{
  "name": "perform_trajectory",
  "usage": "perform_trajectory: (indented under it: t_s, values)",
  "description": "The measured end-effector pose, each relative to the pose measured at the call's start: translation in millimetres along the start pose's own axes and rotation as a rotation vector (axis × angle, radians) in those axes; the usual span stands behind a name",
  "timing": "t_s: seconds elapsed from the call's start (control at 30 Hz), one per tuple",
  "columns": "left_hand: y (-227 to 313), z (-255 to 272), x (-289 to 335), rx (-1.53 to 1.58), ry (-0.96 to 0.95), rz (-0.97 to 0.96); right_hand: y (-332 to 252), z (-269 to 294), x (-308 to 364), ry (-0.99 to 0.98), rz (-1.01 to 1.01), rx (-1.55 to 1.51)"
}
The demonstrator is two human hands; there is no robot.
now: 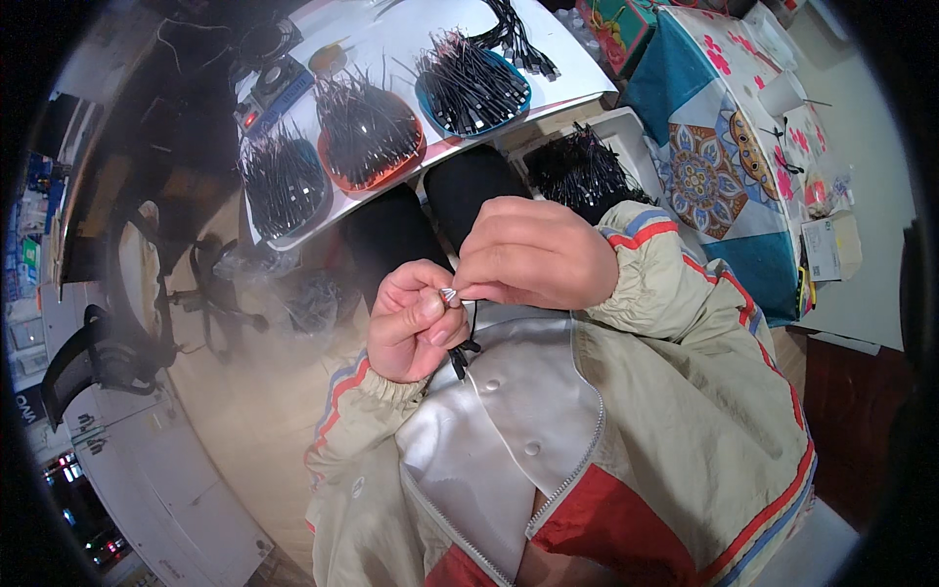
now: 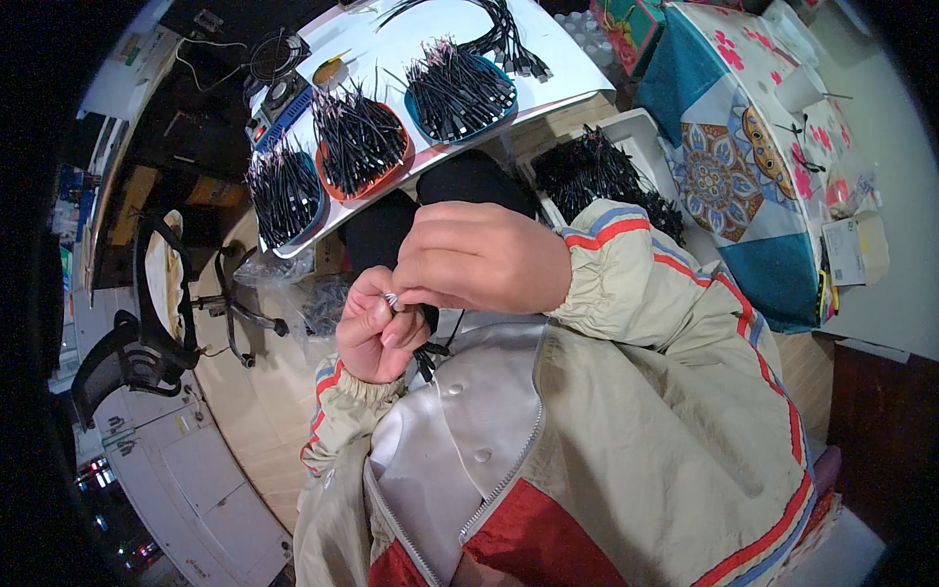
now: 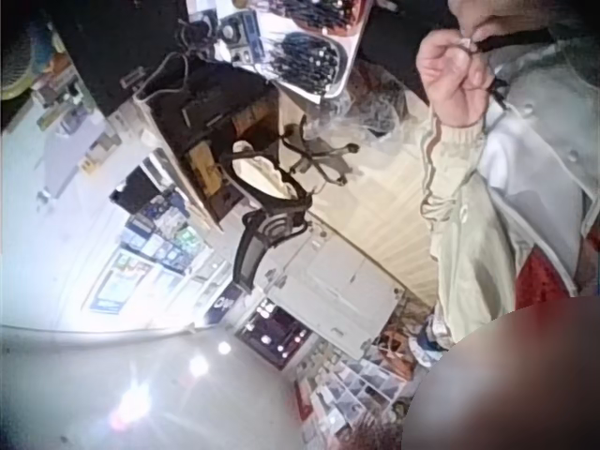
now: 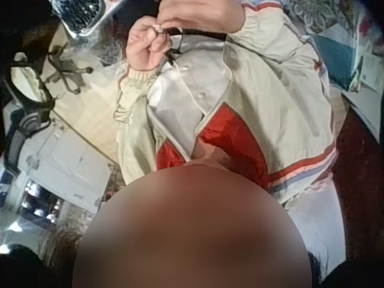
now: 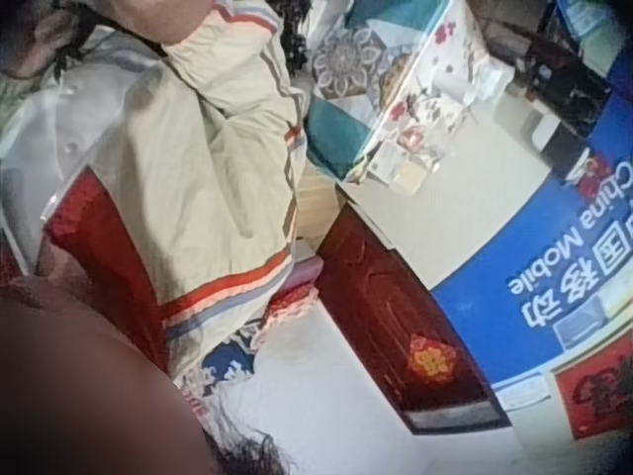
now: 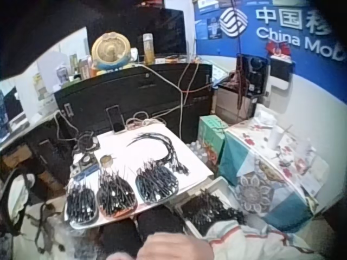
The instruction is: The person sits with legs crossed and repeatedly picks up black wires from trays on the table. They strip the ends, insert small connectors, and place the finished wires into a white bin. The process is repeated for multiple wires.
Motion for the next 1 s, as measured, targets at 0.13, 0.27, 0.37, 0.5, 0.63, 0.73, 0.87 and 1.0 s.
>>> perform_trajectory:
  t_s: [0.13, 0.27, 0.37, 0.5, 0.63, 0.73, 0.87, 1.0]
  values:
    - [5, -6, -1, -0.334, 0.056, -0.105, 4, -3, 6, -0.145, -0.325, -0.230]
    - [27, -30, 0, -1.357, -0.178, -0.422, 15, -21, 29, -0.368, -1.083, -1.096]
    - [29, -37, -1, -1.558, -0.296, -0.509, 12, -25, 35, -0.394, -1.287, -1.388]
    - [21, -21, 1, -0.918, -0.005, -0.333, 5, -2, 26, -0.266, -0.877, -0.534]
    - [14, -11, 1, -0.615, 0.067, -0.298, -14, 6, 13, 0.010, -0.223, 0.121]
    - [10, -9, 1, -0.534, 0.070, -0.259, -15, 2, 15, 0.011, -0.130, 0.221]
    - [6, -8, 0, -0.562, 0.046, -0.171, -14, 2, 17, -0.110, -0.182, 0.141]
    - [5, -3, -3, -0.509, 0.013, -0.075, 6, -9, 28, -0.298, -1.076, -0.866]
Point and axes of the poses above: each hand's wrist, its own x-axis away from the middle knuckle, its own z-axis out of the back of the hand, y = z × x, the point moved 4 cm from there along -x, towards the middle knuckle, and after that the axes turned 9 degrees about -z, right-handed, at the moved point
